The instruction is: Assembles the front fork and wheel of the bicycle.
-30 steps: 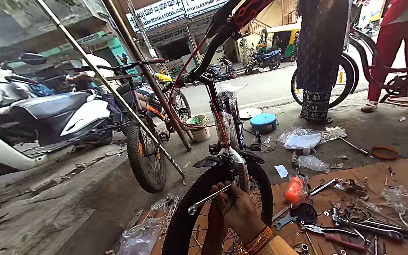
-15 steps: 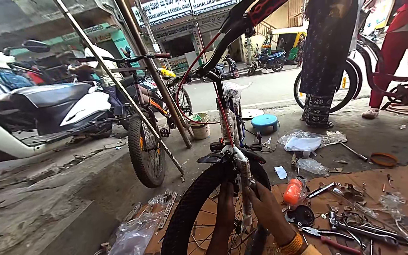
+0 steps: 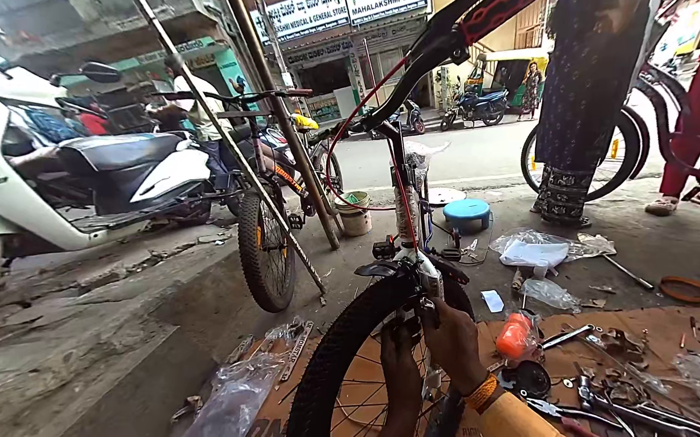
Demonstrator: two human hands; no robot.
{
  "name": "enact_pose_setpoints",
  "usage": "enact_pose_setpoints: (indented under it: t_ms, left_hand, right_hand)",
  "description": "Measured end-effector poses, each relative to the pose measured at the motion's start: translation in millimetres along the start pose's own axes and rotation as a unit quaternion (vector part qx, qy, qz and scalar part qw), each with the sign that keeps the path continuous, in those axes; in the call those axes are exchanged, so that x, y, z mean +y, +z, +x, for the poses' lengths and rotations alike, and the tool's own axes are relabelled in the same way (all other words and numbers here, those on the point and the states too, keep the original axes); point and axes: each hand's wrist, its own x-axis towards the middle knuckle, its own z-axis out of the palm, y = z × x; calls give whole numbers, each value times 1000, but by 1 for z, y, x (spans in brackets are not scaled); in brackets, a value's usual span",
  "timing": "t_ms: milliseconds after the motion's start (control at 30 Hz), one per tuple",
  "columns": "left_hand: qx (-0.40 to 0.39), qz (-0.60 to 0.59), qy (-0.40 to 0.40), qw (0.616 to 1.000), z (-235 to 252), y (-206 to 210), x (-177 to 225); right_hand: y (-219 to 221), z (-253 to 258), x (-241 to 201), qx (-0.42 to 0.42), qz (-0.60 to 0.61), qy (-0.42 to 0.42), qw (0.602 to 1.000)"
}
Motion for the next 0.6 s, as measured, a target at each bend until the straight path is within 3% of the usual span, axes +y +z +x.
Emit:
enact_pose_setpoints:
  t_ms: [200, 367, 467, 600]
  left_hand:
    - [-46, -96, -116, 988, 23, 11, -2]
    - [-32, -289, -205, 935, 33, 15, -6]
    - [-17, -347, -231, 909, 34, 22, -4]
    - [-6, -345, -233, 909, 35, 30, -5]
  right_hand:
    - [-1, 0, -8, -19, 14, 48, 999]
    - [-2, 6, -21, -69, -39, 85, 993]
    - [-10, 11, -23, -111, -60, 108, 986]
    - [-14, 16, -23, -125, -66, 126, 982]
